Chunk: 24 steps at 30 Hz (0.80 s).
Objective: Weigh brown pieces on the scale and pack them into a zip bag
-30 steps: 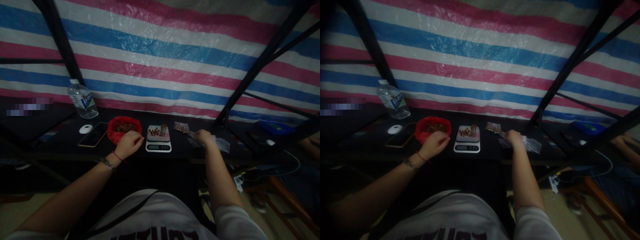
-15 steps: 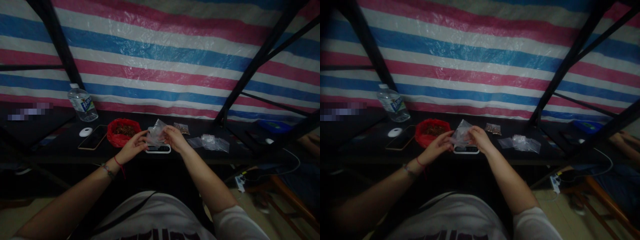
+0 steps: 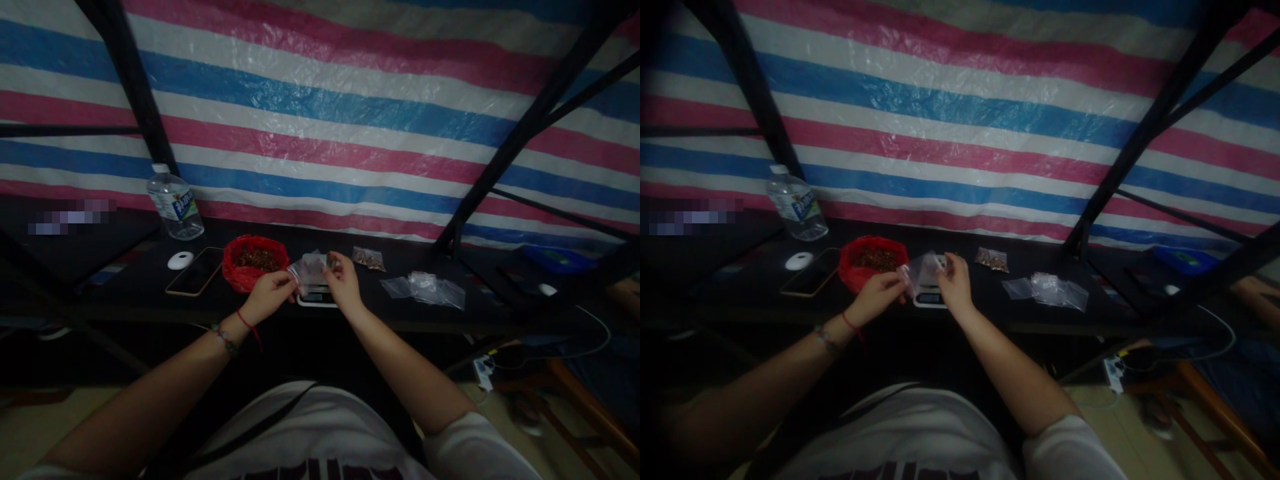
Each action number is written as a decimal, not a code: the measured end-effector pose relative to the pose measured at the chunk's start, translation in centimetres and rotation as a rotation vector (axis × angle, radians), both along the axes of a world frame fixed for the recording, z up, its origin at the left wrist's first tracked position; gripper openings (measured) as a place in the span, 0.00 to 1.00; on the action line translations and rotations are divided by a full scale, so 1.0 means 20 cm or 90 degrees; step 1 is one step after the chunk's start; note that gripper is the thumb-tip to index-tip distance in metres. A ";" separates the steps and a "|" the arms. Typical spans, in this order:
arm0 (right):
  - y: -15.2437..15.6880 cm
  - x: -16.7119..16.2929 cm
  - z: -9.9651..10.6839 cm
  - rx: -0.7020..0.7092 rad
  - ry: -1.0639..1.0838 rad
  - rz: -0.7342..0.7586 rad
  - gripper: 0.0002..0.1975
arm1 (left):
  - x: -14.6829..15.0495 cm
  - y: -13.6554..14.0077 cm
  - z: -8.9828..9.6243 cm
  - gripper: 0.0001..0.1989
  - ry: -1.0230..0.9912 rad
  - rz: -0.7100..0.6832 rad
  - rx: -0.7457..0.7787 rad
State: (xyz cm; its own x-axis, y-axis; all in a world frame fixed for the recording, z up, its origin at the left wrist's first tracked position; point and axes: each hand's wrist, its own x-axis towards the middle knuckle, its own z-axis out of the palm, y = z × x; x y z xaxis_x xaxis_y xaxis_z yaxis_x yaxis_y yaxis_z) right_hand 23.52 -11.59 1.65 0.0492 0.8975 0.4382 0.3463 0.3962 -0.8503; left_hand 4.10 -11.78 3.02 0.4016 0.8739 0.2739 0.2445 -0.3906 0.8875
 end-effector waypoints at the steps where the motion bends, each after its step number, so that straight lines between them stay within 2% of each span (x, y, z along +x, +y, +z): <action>1: -0.01 -0.01 0.01 0.048 -0.031 -0.037 0.18 | 0.00 0.00 0.00 0.13 0.008 0.020 -0.003; 3: -0.05 -0.04 0.03 0.072 -0.062 -0.014 0.23 | 0.00 0.01 0.00 0.14 0.024 0.030 -0.007; 6: -0.09 -0.09 0.03 0.032 -0.125 0.117 0.26 | 0.01 0.00 -0.02 0.15 0.040 -0.009 -0.012; 10: -0.08 -0.10 0.01 -0.012 -0.102 0.203 0.18 | 0.01 -0.01 -0.01 0.15 0.047 -0.040 -0.006; 13: -0.07 -0.08 0.01 -0.008 -0.111 0.192 0.13 | 0.01 -0.02 0.00 0.15 0.069 -0.019 0.029; 17: -0.10 -0.09 0.03 0.034 -0.172 0.179 0.16 | 0.02 -0.04 0.01 0.15 0.099 -0.005 0.067; 19: -0.11 -0.10 0.03 0.019 -0.155 0.185 0.16 | 0.02 -0.05 0.01 0.14 0.118 -0.007 0.095; 24: -0.10 -0.11 0.03 -0.028 -0.141 0.146 0.08 | 0.03 -0.08 0.03 0.13 0.216 -0.011 0.190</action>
State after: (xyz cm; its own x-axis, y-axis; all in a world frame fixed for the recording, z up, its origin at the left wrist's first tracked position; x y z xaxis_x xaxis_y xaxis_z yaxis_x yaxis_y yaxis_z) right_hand 21.38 -13.61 2.33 -0.2487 0.8927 0.3757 0.4314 0.4494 -0.7823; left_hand 4.76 -13.31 3.66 0.5258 0.7690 0.3635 0.4939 -0.6239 0.6056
